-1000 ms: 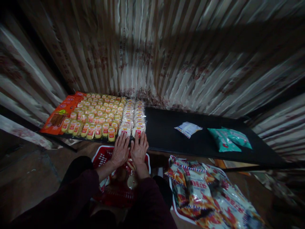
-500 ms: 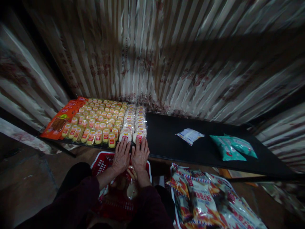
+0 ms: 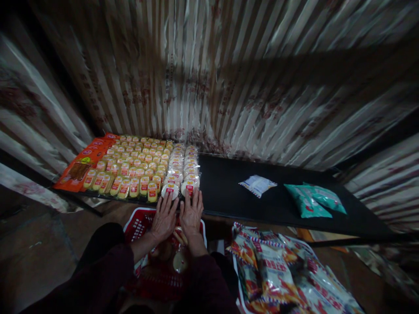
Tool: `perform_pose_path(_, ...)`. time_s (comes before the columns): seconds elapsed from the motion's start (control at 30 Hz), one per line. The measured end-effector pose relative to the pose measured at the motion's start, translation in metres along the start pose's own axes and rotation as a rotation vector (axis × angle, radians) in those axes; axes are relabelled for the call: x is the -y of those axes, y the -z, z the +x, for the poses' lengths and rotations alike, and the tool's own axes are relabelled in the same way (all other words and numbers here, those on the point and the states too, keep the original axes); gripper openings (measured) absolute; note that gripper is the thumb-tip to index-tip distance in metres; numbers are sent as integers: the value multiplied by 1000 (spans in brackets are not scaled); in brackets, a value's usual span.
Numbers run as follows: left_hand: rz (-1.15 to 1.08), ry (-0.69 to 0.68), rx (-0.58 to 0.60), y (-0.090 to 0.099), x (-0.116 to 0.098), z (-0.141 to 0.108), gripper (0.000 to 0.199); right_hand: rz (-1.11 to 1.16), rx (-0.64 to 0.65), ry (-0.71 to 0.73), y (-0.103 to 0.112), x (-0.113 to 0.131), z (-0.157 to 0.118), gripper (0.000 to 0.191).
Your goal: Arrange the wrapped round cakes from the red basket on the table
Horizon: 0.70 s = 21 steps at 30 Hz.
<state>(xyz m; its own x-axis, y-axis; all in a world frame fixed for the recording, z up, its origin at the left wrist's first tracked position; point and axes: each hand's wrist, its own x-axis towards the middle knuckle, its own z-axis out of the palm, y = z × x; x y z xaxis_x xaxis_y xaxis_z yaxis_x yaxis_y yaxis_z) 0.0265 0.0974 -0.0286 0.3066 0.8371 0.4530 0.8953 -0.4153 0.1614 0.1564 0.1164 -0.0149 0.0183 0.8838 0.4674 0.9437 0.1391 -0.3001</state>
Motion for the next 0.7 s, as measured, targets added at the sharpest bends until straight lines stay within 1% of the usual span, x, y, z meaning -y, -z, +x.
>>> perform_pose_path(0.13,6,-9,18,3,1,-3,62,13,7,-8,1,0,-1,49)
perform_pose_path(0.3,8,-7,13,7,2,-3,60,24,16,-13,2,3,-5,50)
perform_pose_path(0.53,-26,-52,-7,6,3,-7,62,52,24,-29,8,6,-11,50)
perform_pose_path(0.7,-53,-81,36,11,-1,-15,63,101,-12,-23,17,13,-21,47)
